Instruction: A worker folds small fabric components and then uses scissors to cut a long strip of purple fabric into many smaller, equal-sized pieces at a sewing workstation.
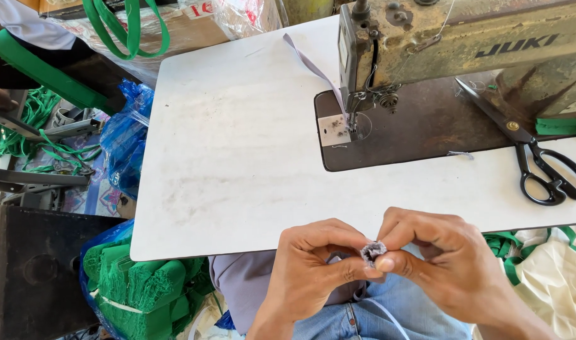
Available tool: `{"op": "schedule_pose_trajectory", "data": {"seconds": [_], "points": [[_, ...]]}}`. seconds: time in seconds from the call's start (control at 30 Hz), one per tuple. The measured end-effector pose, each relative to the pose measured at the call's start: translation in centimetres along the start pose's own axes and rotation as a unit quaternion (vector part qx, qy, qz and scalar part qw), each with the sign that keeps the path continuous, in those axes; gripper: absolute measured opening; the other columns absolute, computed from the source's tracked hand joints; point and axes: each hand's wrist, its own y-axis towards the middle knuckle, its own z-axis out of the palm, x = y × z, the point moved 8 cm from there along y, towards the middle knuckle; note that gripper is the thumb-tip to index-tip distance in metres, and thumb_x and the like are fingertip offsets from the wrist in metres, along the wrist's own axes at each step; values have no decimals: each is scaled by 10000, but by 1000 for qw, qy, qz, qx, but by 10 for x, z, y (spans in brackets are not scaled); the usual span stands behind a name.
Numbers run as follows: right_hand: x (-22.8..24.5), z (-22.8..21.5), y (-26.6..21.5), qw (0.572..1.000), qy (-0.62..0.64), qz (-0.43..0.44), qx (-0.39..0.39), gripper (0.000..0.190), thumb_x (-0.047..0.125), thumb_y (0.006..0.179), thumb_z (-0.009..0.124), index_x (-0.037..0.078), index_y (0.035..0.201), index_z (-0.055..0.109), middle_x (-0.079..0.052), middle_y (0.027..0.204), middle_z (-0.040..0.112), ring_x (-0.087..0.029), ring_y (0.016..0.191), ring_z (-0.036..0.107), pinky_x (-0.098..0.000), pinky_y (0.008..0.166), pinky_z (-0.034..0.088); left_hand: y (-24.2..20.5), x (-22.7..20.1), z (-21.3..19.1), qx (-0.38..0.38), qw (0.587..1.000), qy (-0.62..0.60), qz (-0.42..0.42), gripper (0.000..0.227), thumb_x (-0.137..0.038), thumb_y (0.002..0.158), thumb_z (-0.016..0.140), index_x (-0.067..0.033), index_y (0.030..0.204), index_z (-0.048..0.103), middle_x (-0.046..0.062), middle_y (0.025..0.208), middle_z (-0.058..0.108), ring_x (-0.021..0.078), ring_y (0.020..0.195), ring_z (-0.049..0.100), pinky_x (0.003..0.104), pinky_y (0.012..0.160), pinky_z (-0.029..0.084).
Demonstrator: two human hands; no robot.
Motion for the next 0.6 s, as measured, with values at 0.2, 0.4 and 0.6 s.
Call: {"op": "schedule_pose_trajectory", "data": {"seconds": [0.2,0.4,0.6], "points": [[-29,1,-9,978,178,107,34,207,187,798,859,85,716,698,-50,698,658,-154,596,583,-276,540,416,0,5,4,39,999,-13,-10,122,-63,819,847,-46,918,779,108,890,740,156,767,695,224,658,561],[-51,16,-16,970,206,127,16,312,198,800,854,58,976,638,-86,850,699,-167,773,678,-294,681,560,6,-14,2,9,995,70,67,92,-88,859,810,-137,910,750,40,905,664,116,827,598,261,764,462],[-108,44,-62,950,6,311,11,246,314,940,691,96,826,710,-24,528,671,-134,464,547,-306,448,424,22,-30,-42,-94,987,-40,126,90,-52,896,784,-47,973,738,47,884,735,125,808,636,257,732,508]]}}
